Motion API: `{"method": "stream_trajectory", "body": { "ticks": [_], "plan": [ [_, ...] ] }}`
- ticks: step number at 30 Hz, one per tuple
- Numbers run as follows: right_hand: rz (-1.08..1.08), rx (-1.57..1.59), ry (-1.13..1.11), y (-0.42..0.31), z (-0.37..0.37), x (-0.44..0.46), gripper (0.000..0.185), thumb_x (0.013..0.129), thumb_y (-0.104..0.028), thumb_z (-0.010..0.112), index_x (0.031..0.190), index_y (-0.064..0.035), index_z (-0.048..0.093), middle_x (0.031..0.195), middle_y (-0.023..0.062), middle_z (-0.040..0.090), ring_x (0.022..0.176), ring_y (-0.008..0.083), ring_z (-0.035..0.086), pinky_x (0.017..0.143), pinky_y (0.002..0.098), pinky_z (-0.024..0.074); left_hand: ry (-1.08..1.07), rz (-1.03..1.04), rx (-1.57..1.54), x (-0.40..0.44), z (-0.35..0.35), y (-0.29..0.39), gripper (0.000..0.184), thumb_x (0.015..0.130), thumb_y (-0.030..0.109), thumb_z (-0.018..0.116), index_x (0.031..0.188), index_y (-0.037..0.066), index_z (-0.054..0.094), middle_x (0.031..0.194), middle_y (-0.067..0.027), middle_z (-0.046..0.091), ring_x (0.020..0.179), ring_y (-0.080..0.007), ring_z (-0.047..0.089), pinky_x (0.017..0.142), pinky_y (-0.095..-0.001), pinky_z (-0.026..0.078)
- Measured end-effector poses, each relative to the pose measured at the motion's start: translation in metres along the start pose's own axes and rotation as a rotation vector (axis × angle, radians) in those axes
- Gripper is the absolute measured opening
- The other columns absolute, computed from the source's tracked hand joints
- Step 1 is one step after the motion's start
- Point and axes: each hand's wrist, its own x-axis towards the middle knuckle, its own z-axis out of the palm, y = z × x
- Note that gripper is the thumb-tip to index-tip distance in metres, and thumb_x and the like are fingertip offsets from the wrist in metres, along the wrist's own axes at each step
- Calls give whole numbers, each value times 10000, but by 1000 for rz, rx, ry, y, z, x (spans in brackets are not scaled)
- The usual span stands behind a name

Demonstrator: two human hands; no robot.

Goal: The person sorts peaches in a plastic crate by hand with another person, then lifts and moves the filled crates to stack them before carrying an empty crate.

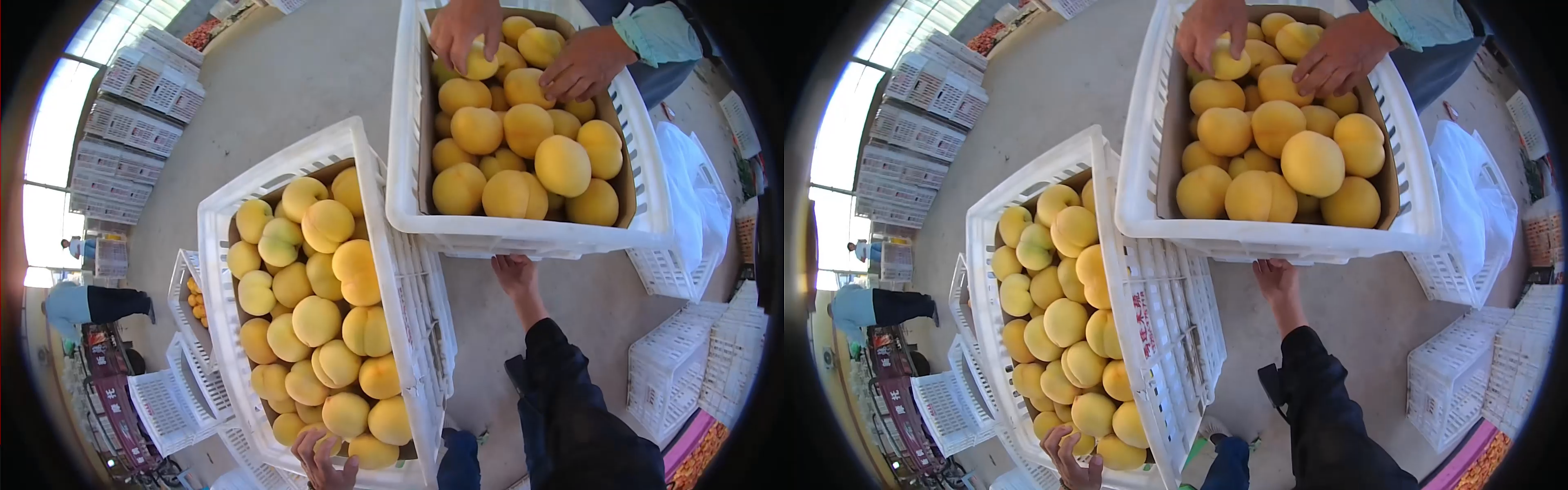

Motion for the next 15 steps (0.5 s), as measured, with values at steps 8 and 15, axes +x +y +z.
{"method": "stream_trajectory", "body": {
  "ticks": [8, 15],
  "plan": [
    [29, -269, -105, 9, -4, 36, 445, 549, -76, 557, 987, -132, 506, 956, 8, 534, 958, 170, 470, 820, 378, 352, -136, -172, -30, 0, -5, -4, 465, 697, 253, 644, 1079, 49, 475, 1076, -167, 436, 988, -369, 411, 858, -455, 340],
    [4, -286, -211, -6, -39, 70, 271, 718, -62, 538, 988, -88, 526, 996, 38, 553, 932, 184, 505, 746, 304, 409, -125, -160, -54, 0, -8, -3, 454, 701, 206, 633, 1090, 51, 458, 1103, -149, 431, 1031, -356, 396, 880, -436, 336]
  ]
}}
